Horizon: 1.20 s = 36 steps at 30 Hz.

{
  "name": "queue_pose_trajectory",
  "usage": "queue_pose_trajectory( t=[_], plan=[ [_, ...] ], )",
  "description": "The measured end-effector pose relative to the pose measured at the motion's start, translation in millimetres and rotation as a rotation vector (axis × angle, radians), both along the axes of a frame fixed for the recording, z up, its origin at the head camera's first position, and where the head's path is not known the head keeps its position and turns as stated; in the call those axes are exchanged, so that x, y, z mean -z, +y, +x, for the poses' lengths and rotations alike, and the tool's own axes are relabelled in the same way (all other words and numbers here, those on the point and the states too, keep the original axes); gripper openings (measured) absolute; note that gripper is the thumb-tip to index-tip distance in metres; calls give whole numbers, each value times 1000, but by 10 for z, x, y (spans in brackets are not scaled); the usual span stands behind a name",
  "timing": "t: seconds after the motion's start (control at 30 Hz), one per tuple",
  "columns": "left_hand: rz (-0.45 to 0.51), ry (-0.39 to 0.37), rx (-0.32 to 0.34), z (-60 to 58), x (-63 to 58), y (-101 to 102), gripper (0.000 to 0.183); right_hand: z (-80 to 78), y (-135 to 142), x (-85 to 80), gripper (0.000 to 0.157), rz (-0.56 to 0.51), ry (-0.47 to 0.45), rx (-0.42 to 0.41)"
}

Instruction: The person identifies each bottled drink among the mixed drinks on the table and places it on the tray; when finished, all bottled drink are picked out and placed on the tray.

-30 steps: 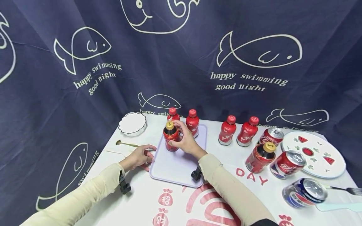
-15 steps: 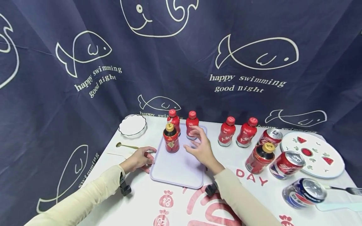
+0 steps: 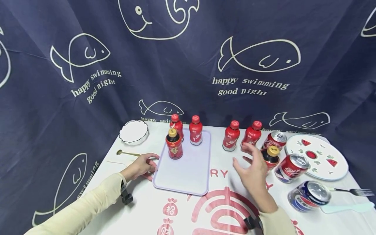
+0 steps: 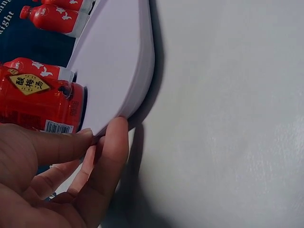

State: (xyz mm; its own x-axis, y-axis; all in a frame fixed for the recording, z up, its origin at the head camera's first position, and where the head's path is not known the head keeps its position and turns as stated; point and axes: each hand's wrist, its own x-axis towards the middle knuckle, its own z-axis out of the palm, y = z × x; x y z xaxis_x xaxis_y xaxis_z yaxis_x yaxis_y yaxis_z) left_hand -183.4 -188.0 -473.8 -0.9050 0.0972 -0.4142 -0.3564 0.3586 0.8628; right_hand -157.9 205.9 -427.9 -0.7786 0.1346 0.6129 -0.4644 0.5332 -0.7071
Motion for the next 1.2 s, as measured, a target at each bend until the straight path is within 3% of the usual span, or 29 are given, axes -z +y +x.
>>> queue_pose_trajectory(
  t=[0.1, 0.2, 0.4, 0.53, 0.7, 1.0, 1.2],
  plan=[
    [-2, 6, 4, 0, 34, 0, 53, 80, 162, 18, 58, 49, 43, 193],
    [5, 2, 5, -11, 60, 3, 54, 150, 282, 43, 56, 8, 55, 320],
    [24, -6, 13, -40, 56, 0, 55, 186, 388, 129, 65, -67, 78, 424],
    [43, -9, 18, -42, 43, -1, 55, 128, 426, 165, 73, -59, -1, 479],
    [44, -15, 11, -35, 25, -9, 55, 34, 470, 226, 76, -77, -140, 489],
    [36, -2, 15, -19, -5, -19, 56, -42, 493, 334, 83, -94, -186, 483],
    [28, 2, 15, -13, 0, -40, 56, -117, 512, 346, 78, -63, -182, 491]
  ],
)
